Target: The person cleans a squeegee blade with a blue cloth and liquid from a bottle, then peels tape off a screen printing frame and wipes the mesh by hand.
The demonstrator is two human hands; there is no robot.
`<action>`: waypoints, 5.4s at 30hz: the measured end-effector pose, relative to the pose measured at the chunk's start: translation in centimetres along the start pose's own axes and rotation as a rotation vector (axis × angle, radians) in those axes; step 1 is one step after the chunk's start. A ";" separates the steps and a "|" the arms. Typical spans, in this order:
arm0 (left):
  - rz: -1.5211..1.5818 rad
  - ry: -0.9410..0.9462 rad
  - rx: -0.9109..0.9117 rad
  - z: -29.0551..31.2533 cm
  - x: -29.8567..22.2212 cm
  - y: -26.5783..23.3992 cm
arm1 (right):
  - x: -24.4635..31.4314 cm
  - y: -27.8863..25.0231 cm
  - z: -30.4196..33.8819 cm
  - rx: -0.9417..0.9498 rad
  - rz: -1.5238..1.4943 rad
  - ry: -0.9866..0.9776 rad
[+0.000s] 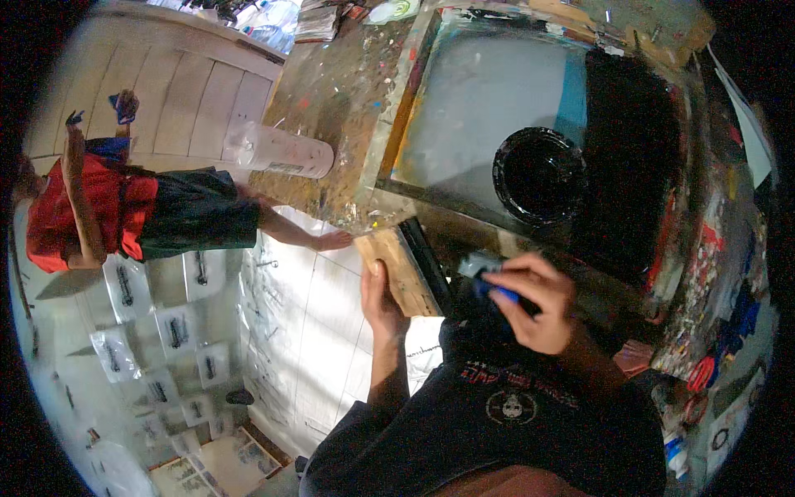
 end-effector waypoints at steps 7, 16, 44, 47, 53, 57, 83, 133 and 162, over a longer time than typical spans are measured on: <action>-0.081 -0.079 0.058 -0.4 4.2 1.3 | 0.7 0.6 -5.5 -0.095 -0.179 -0.097; -0.081 0.015 0.105 -0.6 2.7 3.1 | 1.5 2.2 -5.0 -0.071 -0.200 -0.097; 0.495 -0.575 0.456 -0.4 13.5 4.8 | 4.7 5.7 -5.6 0.166 0.061 -0.221; 0.498 -0.582 0.465 -1.0 13.2 5.4 | 5.3 6.4 -3.3 0.257 -0.010 -0.212; 0.497 -0.595 0.464 -0.4 13.6 5.2 | 2.6 5.5 -6.8 0.122 0.044 -0.178; 0.484 -0.607 0.472 -0.6 13.2 5.6 | 3.4 5.5 -7.2 0.166 0.099 -0.240; 0.491 -0.677 0.452 1.0 11.6 6.0 | 4.8 8.0 -4.6 0.364 -0.113 -0.234; 0.038 -0.212 0.115 0.0 3.9 3.4 | 5.1 6.8 -6.0 0.394 -0.026 -0.323; 0.142 -0.089 0.406 0.6 10.7 2.0 | 4.9 1.7 -4.9 0.023 -0.076 -0.126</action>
Point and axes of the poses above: each hand's wrist, its own z-axis away from the middle knuckle, its own y-axis out of the palm, x = y × z, the point moved 10 cm from there along -z, towards the middle knuckle, and after that the axes turned 12 degrees about -y, right-handed, at the moved point
